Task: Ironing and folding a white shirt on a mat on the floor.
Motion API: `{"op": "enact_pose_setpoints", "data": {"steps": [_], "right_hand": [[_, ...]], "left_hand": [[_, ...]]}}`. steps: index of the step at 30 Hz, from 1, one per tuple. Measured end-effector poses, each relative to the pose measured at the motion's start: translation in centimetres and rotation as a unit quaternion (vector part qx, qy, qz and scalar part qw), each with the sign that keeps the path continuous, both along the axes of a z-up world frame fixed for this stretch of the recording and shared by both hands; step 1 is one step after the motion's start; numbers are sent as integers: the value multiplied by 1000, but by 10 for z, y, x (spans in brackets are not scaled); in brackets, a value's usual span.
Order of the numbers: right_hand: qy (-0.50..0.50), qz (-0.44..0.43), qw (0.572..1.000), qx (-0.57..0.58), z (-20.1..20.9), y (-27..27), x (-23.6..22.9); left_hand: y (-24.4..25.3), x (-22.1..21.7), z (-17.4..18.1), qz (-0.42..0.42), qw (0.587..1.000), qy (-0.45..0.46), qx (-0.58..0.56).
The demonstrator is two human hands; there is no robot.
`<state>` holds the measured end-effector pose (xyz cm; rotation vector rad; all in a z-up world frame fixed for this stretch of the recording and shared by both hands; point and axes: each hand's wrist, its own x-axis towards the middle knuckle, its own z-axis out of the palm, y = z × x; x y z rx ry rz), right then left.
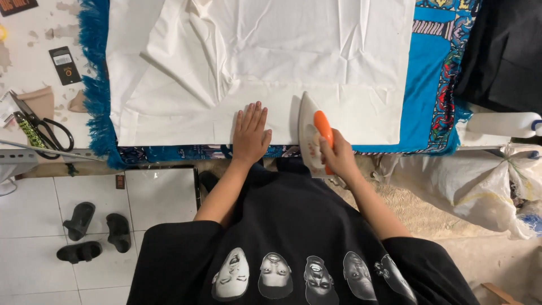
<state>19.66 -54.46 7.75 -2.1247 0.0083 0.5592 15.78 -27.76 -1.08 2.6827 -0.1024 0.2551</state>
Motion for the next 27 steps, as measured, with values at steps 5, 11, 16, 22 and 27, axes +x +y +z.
{"op": "enact_pose_setpoints", "data": {"steps": [5,11,16,22,27], "right_hand": [[20,27,999,-30,-5,66,3],[7,22,999,-47,0,93,9],[-6,9,998,-61,1,114,30],[-23,6,997,-71,-5,121,51],[38,-6,994,-99,6,100,23]], "left_hand": [[14,4,-3,-8,997,71,13],[36,5,-12,-31,993,109,23],[39,5,-14,-28,991,121,37],[41,7,-13,-40,987,153,42],[40,8,-13,-42,986,153,44]]}}
